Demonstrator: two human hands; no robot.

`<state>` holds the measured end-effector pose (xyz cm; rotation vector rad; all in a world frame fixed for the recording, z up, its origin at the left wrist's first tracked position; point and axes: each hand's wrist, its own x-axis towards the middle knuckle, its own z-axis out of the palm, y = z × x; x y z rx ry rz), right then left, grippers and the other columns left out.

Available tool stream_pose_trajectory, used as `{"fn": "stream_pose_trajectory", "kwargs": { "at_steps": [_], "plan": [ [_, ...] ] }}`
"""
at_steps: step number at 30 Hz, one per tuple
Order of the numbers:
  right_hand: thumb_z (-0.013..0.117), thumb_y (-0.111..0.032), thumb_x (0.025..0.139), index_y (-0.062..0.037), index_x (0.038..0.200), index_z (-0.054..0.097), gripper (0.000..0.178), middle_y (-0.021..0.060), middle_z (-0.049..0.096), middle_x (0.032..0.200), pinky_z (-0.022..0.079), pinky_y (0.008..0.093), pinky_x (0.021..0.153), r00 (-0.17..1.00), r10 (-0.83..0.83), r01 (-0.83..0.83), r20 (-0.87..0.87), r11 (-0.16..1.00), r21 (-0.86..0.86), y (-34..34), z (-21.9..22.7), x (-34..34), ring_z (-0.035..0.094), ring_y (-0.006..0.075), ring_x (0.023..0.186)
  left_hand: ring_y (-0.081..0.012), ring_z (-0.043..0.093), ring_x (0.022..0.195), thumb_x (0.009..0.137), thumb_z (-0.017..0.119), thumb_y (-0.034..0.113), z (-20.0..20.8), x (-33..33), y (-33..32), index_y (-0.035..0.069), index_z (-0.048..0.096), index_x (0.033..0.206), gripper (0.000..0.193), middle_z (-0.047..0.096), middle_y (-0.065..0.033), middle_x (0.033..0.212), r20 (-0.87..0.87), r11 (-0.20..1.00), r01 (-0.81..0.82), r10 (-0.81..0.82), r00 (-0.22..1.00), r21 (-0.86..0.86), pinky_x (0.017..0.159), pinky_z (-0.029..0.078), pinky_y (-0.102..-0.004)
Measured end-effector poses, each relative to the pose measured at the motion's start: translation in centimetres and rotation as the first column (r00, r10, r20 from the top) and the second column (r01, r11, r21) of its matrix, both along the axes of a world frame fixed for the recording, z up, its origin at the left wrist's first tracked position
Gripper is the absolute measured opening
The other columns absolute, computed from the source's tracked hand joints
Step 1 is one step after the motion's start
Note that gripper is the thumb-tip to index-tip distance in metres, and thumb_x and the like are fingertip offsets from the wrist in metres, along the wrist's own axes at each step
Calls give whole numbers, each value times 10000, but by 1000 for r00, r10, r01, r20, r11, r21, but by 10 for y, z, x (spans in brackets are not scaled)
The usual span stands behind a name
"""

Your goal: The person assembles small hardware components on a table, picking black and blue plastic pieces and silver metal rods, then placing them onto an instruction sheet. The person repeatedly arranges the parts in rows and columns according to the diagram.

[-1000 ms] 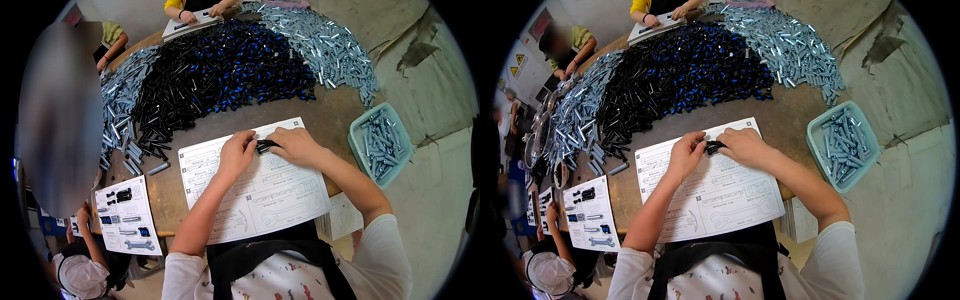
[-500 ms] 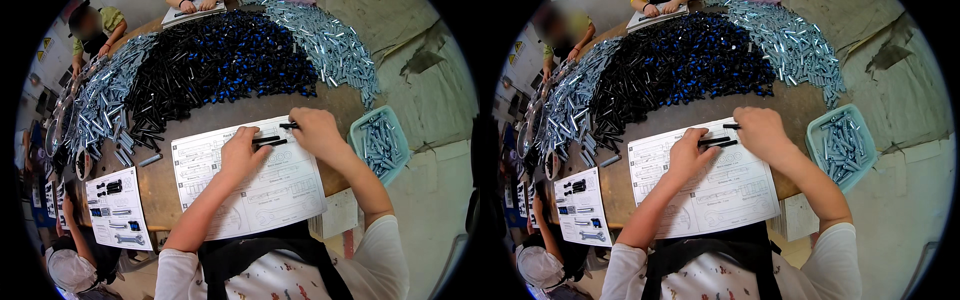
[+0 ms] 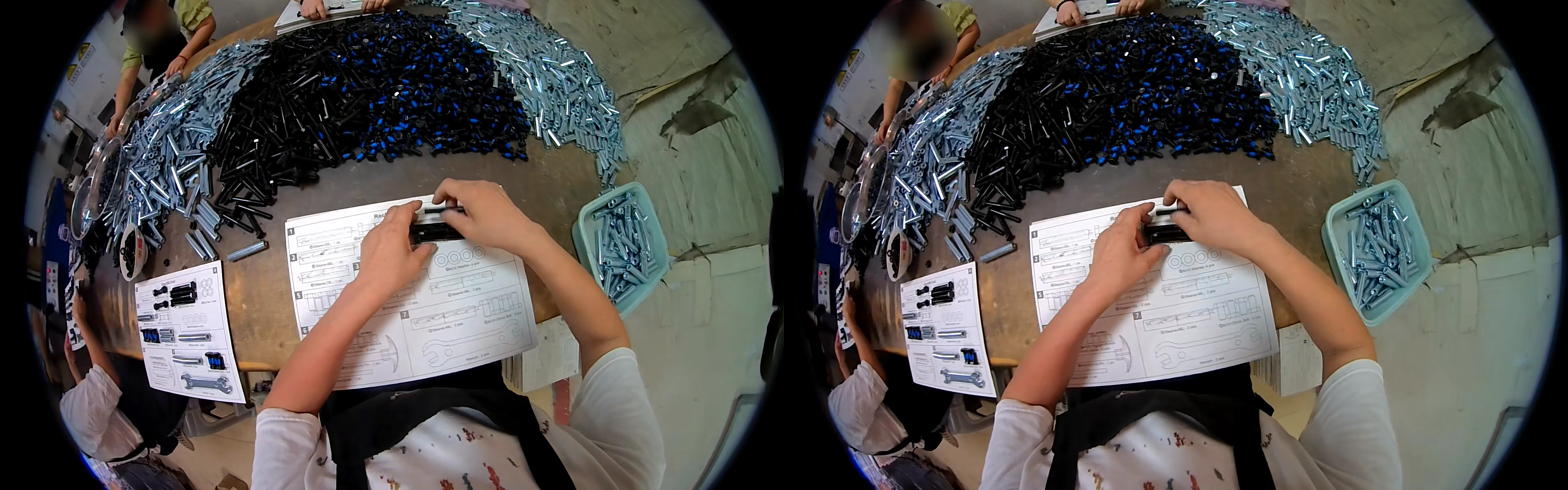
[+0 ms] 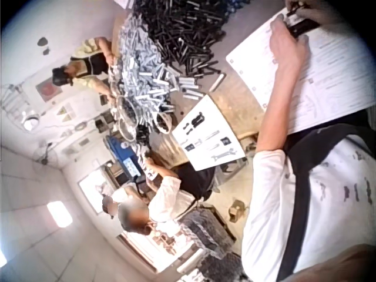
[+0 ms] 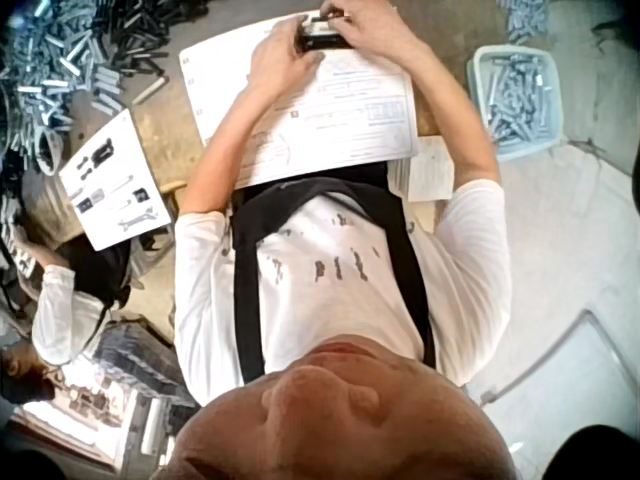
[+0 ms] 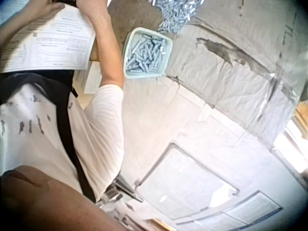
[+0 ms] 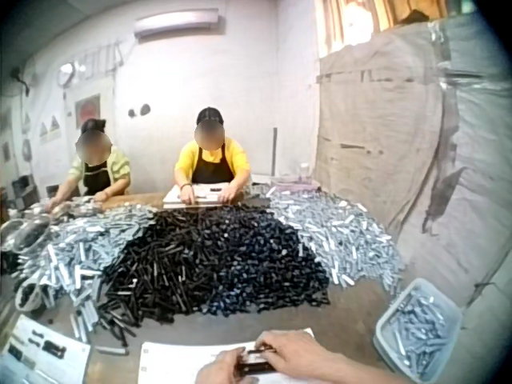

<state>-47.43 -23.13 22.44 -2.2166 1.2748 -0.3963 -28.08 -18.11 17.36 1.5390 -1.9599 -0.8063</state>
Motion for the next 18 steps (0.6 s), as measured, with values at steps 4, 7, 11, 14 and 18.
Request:
{"fn": "stream_pose_trajectory", "kwargs": {
  "at_steps": [4,7,11,14,18],
  "plan": [
    [617,-91,853,-58,970,676,136,104,689,944,514,397,769,997,40,-21,72,970,-244,4,-36,-7,658,284,866,-227,630,776,734,812,204,-4,-6,0,17,494,1354,722,613,-103,1086,-1,994,-15,15,1000,-108,704,527,-366],
    [631,-99,863,-63,991,706,153,88,685,1021,515,384,819,998,20,2,63,942,-336,16,-46,-7,634,281,981,-245,646,777,737,814,210,-8,-7,0,24,526,1328,683,612,-107,1090,30,983,12,-7,1000,-184,701,530,-368],
    [666,-154,857,-39,1226,610,390,110,596,1270,429,445,1001,992,-26,-35,-123,882,-470,44,-31,-17,525,284,1215,-267,668,787,755,801,208,-7,-5,0,32,603,1244,557,620,-108,1109,35,976,58,-52,998,-210,706,538,-366],
    [664,-223,886,-32,1390,478,570,127,438,1487,275,491,1153,949,43,-160,-312,920,-358,62,-37,-20,354,266,1412,-270,677,793,766,792,208,-6,-7,-2,33,648,1179,471,628,-102,1111,16,974,56,-54,998,-219,705,543,-359],
    [634,-239,919,-24,1452,410,617,159,374,1536,211,499,1191,970,5,-76,-243,956,-285,63,-42,-24,290,284,1458,-268,680,786,775,783,214,-3,-10,-4,35,677,1131,411,637,-96,1102,5,985,41,-41,999,-167,698,545,-352]
  ]
}}
